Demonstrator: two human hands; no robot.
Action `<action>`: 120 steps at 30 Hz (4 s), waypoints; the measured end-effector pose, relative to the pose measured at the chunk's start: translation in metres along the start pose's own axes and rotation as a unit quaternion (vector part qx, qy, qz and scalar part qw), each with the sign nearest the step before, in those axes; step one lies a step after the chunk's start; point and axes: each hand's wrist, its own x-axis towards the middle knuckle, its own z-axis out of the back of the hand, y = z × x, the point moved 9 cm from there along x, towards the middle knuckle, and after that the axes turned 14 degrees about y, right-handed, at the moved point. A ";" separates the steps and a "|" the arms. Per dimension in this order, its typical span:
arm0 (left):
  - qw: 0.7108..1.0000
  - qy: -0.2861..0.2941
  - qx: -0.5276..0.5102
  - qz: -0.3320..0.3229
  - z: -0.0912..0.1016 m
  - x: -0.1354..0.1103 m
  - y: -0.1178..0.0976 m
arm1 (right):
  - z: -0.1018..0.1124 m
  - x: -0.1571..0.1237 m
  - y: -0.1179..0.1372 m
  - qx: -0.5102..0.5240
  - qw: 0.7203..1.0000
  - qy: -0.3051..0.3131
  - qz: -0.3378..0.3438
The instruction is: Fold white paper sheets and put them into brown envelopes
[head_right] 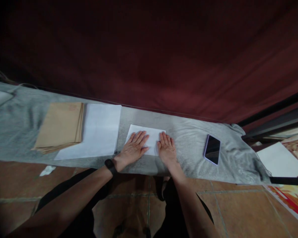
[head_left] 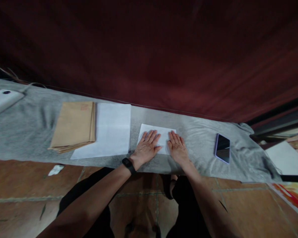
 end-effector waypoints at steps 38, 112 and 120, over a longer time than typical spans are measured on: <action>0.992 -0.039 -0.004 0.121 0.009 0.015 0.034 | 0.006 0.012 0.023 0.027 0.997 -0.071 0.001; 0.942 0.135 -0.222 -0.211 0.041 -0.036 0.005 | 0.071 -0.047 0.026 0.319 0.920 0.109 0.199; 0.924 0.172 -0.293 -0.175 0.028 -0.040 0.031 | 0.043 -0.049 0.012 0.405 0.855 0.258 0.195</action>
